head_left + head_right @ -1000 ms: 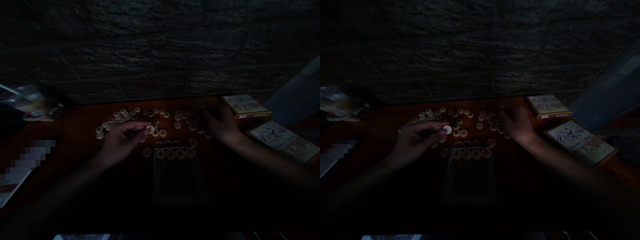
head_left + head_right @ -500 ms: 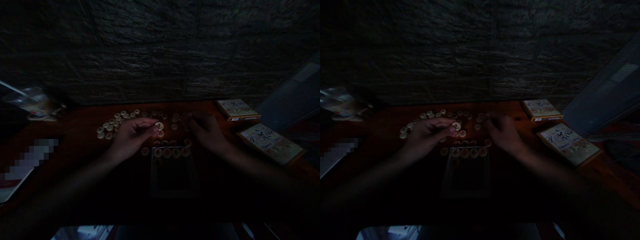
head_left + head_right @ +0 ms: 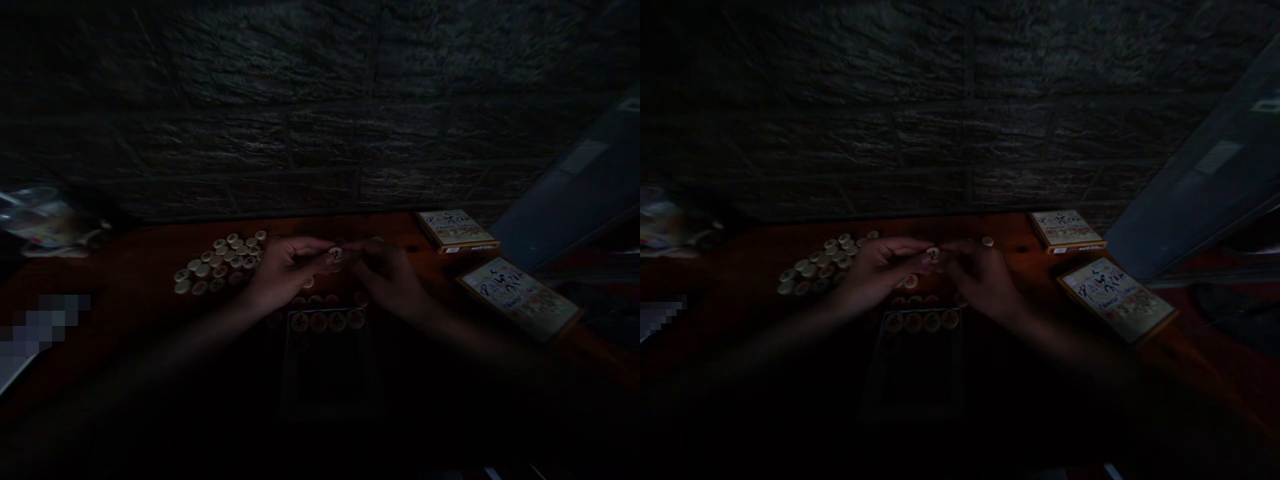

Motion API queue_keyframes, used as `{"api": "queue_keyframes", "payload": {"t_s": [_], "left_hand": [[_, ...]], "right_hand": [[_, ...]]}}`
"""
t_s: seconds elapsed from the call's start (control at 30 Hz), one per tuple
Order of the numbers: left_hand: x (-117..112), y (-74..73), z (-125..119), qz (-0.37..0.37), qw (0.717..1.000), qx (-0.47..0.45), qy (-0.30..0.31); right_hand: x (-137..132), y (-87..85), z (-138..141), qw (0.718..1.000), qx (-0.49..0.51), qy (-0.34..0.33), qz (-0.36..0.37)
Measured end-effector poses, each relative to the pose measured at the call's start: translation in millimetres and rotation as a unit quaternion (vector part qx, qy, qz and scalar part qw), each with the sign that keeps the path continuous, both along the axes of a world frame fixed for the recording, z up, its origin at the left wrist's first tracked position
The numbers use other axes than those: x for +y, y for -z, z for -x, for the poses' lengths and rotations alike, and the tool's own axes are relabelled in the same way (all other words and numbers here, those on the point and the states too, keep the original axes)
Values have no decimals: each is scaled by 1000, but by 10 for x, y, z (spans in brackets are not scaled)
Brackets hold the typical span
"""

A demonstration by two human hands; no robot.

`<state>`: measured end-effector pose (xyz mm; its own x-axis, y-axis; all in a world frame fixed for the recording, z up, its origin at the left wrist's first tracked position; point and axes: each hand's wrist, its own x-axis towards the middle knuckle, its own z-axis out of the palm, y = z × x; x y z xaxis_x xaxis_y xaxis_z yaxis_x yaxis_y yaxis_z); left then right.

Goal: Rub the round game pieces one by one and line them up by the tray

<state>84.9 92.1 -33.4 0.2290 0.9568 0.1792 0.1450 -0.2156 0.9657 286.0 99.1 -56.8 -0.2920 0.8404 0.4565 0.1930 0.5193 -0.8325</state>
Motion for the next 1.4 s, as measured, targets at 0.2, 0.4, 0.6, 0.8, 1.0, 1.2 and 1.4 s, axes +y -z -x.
{"api": "queue_keyframes", "payload": {"t_s": [0.2, 0.4, 0.6, 0.8, 1.0, 1.2, 1.4], "left_hand": [[47, 119, 124, -4, 998, -55, -11], [60, 156, 130, -16, 996, -85, -32], [-60, 149, 45, -9, 994, -101, -41], [-27, 168, 32, 38, 994, -99, -21], [32, 231, 77, -21, 998, -57, -33], [-5, 218, 61, -33, 998, -37, -50], [0, 219, 64, -41, 998, -43, -35]], "right_hand": [[96, -124, 139, 998, -18, -19, 57], [77, -108, 290, 995, 35, 0, 91], [5, -31, 291, 994, 67, 18, 87], [35, 0, 254, 991, 75, 0, 113], [78, 20, 260, 983, 81, -22, 161], [61, -9, 249, 985, 85, -29, 147], [42, -20, 244, 982, 94, -13, 167]]}}
